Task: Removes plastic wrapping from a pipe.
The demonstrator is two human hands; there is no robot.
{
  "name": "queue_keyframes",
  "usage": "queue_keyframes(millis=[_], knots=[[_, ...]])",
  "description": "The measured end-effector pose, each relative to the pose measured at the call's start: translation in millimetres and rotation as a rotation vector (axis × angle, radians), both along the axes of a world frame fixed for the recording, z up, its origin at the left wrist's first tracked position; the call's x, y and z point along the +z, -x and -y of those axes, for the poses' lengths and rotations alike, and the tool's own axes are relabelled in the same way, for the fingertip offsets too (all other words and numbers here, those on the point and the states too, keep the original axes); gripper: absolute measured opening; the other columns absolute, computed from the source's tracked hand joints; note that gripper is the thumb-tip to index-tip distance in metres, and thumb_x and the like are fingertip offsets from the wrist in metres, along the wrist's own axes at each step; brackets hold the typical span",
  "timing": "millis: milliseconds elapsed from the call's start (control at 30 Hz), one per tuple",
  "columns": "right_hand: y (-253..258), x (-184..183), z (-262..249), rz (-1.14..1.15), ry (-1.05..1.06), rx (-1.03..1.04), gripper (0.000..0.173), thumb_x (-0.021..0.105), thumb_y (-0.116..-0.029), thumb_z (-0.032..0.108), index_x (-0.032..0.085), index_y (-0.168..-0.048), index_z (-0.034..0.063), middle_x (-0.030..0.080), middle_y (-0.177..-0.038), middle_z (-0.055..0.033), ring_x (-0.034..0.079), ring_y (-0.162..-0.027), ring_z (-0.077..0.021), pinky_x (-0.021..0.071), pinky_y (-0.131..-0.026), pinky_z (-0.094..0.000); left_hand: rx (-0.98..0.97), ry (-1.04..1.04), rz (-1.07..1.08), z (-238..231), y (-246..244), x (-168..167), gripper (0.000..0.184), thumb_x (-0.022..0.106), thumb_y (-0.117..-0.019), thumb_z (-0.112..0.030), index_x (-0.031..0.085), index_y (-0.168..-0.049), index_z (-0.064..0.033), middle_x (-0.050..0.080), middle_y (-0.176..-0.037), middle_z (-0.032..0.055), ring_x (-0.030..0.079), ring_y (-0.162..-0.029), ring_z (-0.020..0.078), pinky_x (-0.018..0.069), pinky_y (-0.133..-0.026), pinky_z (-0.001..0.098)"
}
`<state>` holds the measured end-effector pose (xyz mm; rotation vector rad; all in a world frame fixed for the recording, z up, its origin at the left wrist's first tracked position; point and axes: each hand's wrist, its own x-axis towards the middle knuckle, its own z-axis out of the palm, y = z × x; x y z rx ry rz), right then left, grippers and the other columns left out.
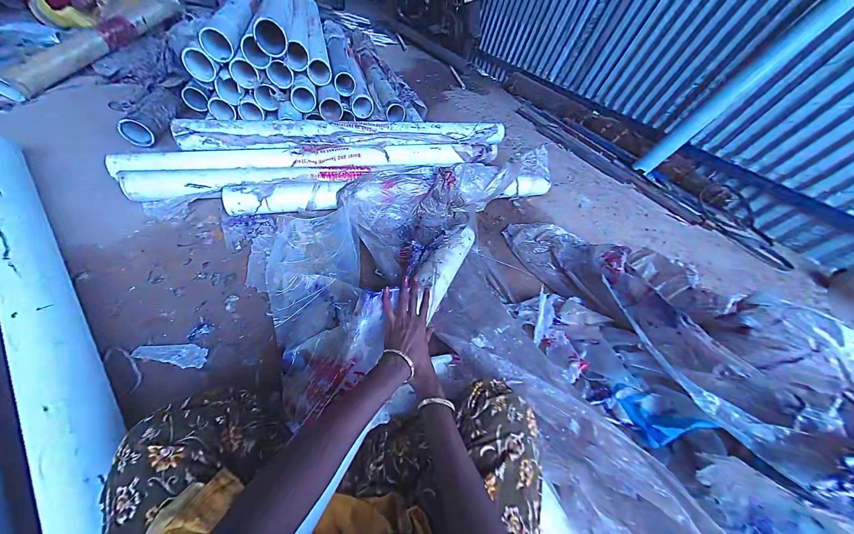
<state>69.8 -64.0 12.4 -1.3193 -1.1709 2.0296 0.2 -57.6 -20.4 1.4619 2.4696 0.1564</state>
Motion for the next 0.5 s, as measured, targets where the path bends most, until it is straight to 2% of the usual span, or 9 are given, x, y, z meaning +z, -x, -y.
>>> queue_keyframes(millis=[33,67,133,200,300,333,400,467,500], knots=[[10,-16,-5,-0.006,0.045,-0.069,0.035,0.035,-0.1091,0.001,0.036,-0.143,-0.0092,0.053,-0.123,-0.0192,0.056,-0.101,-0.0108,0.0471,-0.089,-0.0216,0.028,0.009,0.003,-12,11,1,0.082,0.057,-0.1035,-0.04,0.015,-0.165,-0.005,0.005,-0.171,0.0253,-0.001,-0.159,0.041,-0.0091,-0.119,0.0703],[18,-37,-11,-0.049,0.074,-0.12,0.039,0.043,-0.1051,-0.004,0.036,-0.143,-0.008,0.055,-0.123,-0.0209,0.058,-0.1,-0.0135,0.049,-0.088,-0.0244,0.049,0.018,0.005,-22,21,2,0.082,0.058,-0.1031,-0.041,0.019,-0.163,-0.0014,0.016,-0.168,0.0292,0.009,-0.158,0.0438,-0.0059,-0.119,0.0706],[25,-108,-25,-0.194,0.002,-0.111,0.046,0.05,-0.104,0.001,0.033,-0.146,-0.0079,0.057,-0.124,-0.0251,0.061,-0.1,-0.0183,0.054,-0.085,-0.0303,0.076,0.085,0.053,-37,39,8,0.07,0.054,-0.1057,-0.041,0.036,-0.154,0.0065,0.042,-0.153,0.0333,0.036,-0.146,0.0471,0.0142,-0.12,0.0669],[30,-138,-32,-0.235,-0.008,-0.114,0.051,0.056,-0.1025,0.006,0.032,-0.147,-0.0036,0.059,-0.12,-0.0221,0.064,-0.095,-0.0184,0.057,-0.08,-0.0318,0.08,0.152,0.169,-42,55,14,0.06,0.047,-0.1083,-0.044,0.05,-0.143,0.0054,0.056,-0.141,0.0292,0.053,-0.134,0.0429,0.0354,-0.112,0.0599],[32,-138,-28,-0.18,0.037,-0.106,0.063,0.061,-0.1007,0.013,0.027,-0.153,0.0024,0.057,-0.128,-0.0211,0.064,-0.102,-0.0206,0.0566,-0.086,-0.0347,0.167,-0.003,0.402,-36,79,-6,0.053,0.051,-0.1075,-0.042,0.062,-0.13,0.005,0.063,-0.132,0.0265,0.058,-0.129,0.0404,0.0402,-0.11,0.0587],[34,-136,-29,-0.173,0.025,-0.108,0.063,0.062,-0.1003,0.013,0.027,-0.153,0.002,0.057,-0.127,-0.0211,0.065,-0.102,-0.0206,0.0571,-0.086,-0.0343,0.222,-0.135,0.48,-33,86,-17,0.049,0.052,-0.1078,-0.038,0.065,-0.122,0.0074,0.066,-0.123,0.0278,0.062,-0.122,0.0412,0.0434,-0.106,0.0589],[38,-135,-28,-0.169,-0.002,-0.114,0.064,0.063,-0.0988,0.011,0.028,-0.152,0.0005,0.059,-0.124,-0.0204,0.066,-0.099,-0.0188,0.0584,-0.083,-0.0324,0.355,-0.404,0.615,-28,98,-41,0.046,0.051,-0.1094,-0.031,0.068,-0.101,0.0109,0.067,-0.097,0.0278,0.065,-0.095,0.0388,0.0494,-0.091,0.0556],[38,-136,-30,-0.151,-0.04,-0.108,0.066,0.063,-0.0973,0.012,0.028,-0.151,0.0,0.059,-0.124,-0.0199,0.066,-0.099,-0.0176,0.0591,-0.083,-0.0313,0.423,-0.617,0.732,-28,103,-68,0.052,0.047,-0.1108,-0.03,0.058,-0.077,0.0074,0.05,-0.069,0.0157,0.05,-0.065,0.0256,0.0441,-0.067,0.0445],[38,-138,-28,-0.135,-0.051,-0.098,0.067,0.063,-0.0975,0.013,0.027,-0.152,0.0001,0.058,-0.125,-0.0198,0.066,-0.1,-0.0173,0.0589,-0.084,-0.0311,0.426,-0.66,0.778,-25,104,-75,0.053,0.046,-0.111,-0.03,0.054,-0.072,0.0042,0.044,-0.065,0.0101,0.044,-0.06,0.0201,0.0412,-0.062,0.0398]])
